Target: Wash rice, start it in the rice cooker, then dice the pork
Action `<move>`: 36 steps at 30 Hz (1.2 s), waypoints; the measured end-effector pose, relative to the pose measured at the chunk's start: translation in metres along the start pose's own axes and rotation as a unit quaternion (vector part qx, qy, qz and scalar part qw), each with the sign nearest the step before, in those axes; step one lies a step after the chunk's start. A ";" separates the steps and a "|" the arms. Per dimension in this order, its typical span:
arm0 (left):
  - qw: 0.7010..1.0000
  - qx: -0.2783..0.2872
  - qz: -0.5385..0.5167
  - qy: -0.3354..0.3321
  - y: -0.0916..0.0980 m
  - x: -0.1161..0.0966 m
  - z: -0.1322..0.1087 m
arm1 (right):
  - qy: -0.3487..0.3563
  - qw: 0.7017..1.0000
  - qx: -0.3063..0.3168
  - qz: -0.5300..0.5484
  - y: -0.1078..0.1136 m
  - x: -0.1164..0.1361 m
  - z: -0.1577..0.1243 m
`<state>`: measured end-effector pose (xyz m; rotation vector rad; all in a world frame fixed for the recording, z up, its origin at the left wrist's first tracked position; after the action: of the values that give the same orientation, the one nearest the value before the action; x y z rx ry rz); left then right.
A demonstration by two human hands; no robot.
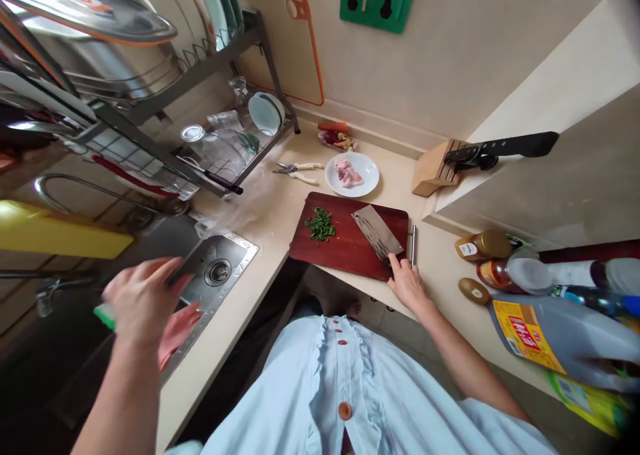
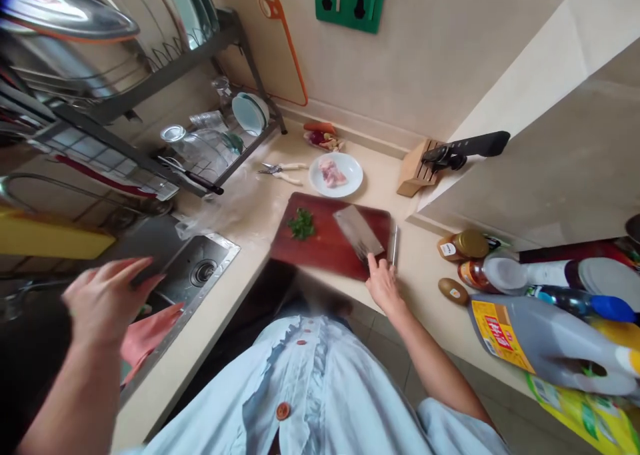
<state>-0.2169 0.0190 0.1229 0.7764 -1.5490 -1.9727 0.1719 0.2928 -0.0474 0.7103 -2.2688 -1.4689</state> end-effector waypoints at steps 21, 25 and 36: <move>0.850 0.241 0.089 -0.460 -0.282 -0.369 0.234 | -0.157 0.931 -0.144 0.298 -0.008 -0.004 -0.072; 0.853 0.247 0.081 -0.453 -0.292 -0.375 0.241 | -0.191 0.909 -0.142 0.341 -0.009 0.002 -0.073; 0.821 0.205 -0.505 -0.171 -0.249 -0.337 0.304 | -0.190 0.861 -0.174 0.439 -0.015 -0.006 -0.069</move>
<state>-0.2045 0.5157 -0.0215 1.7933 -2.0548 -2.6152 0.2168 0.2401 -0.0337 -0.7126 -1.9986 -1.5023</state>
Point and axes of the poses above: each hand's wrist, its own z-axis towards the middle knuckle, its own y-axis out of the back of the hand, x = y × z, the point moved 2 cm from there along z, towards the middle knuckle, and after that the axes turned 2 degrees about -z, right-handed, at the moved point
